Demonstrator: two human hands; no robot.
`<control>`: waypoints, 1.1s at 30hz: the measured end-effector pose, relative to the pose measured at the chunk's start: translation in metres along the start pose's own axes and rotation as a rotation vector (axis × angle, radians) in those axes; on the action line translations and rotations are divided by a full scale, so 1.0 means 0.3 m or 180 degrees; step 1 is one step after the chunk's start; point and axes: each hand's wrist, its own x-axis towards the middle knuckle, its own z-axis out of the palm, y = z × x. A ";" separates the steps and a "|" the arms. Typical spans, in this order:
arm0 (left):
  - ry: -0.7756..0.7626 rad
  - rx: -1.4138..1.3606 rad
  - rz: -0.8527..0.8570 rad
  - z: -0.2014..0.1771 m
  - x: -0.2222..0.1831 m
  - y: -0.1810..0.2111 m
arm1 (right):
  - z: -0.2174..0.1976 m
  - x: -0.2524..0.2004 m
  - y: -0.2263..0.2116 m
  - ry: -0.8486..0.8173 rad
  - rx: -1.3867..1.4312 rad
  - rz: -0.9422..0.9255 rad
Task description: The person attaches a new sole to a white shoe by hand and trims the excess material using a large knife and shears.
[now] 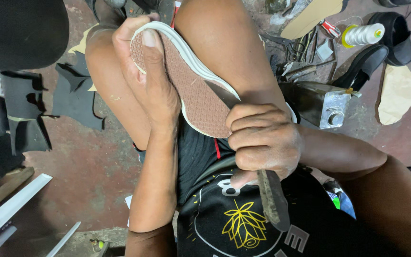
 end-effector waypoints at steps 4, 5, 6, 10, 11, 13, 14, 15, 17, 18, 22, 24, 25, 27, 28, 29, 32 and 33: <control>-0.0011 0.0062 0.0059 -0.001 0.010 -0.001 | -0.008 0.021 -0.007 -0.0240 0.0013 0.0165; -0.0011 0.0051 0.0058 0.000 0.007 -0.001 | -0.008 0.020 -0.011 -0.0275 0.0028 0.0179; -0.0005 -0.0011 0.0031 0.001 0.000 0.000 | -0.006 0.016 -0.014 -0.0310 0.0042 0.0193; 0.0004 -0.0188 0.0002 0.004 -0.004 -0.005 | 0.013 -0.010 -0.032 -0.0392 -0.0120 0.0129; 0.0006 -0.0148 0.0009 0.002 -0.006 -0.004 | 0.016 -0.018 -0.040 -0.0412 -0.0146 0.0162; -0.0012 0.0089 0.0055 -0.009 -0.008 0.001 | 0.021 -0.030 -0.049 -0.0482 -0.0183 0.0179; -0.0013 0.0186 0.0077 -0.017 -0.007 0.005 | 0.020 -0.034 -0.051 -0.0531 -0.0195 0.0161; -0.0042 0.0216 0.0067 -0.022 -0.005 0.007 | 0.021 -0.038 -0.055 -0.0565 -0.0223 0.0161; -0.0073 0.0166 0.0058 -0.018 -0.005 0.005 | 0.020 -0.045 -0.062 -0.0559 -0.0256 0.0192; -0.0075 0.0085 0.0060 -0.013 -0.004 0.003 | 0.018 -0.046 -0.064 -0.0558 -0.0274 0.0207; -0.0088 0.0001 0.0046 -0.017 -0.005 -0.001 | 0.019 -0.032 -0.047 -0.0443 -0.0322 0.0023; -0.0040 0.0016 0.0044 -0.010 -0.003 -0.003 | 0.016 -0.017 -0.025 -0.0433 -0.0319 -0.0112; -0.0037 0.0048 0.0032 -0.014 -0.001 -0.003 | 0.013 -0.009 -0.019 -0.0448 -0.0310 -0.0127; -0.0044 0.0123 0.0048 -0.016 0.002 -0.004 | 0.001 0.001 -0.008 -0.0476 -0.0309 -0.0154; -0.0053 0.0106 0.0047 -0.015 0.003 -0.005 | 0.001 0.004 -0.006 -0.0474 -0.0316 -0.0174; -0.0043 0.0091 0.0050 -0.013 0.005 -0.005 | -0.001 0.009 -0.001 -0.0485 -0.0312 -0.0204; -0.0041 -0.0019 0.0027 -0.012 0.006 -0.001 | -0.003 0.015 0.009 -0.0504 -0.0251 -0.0238; -0.0052 0.0016 0.0057 -0.015 0.000 0.003 | -0.002 0.011 0.007 -0.0511 -0.0226 -0.0235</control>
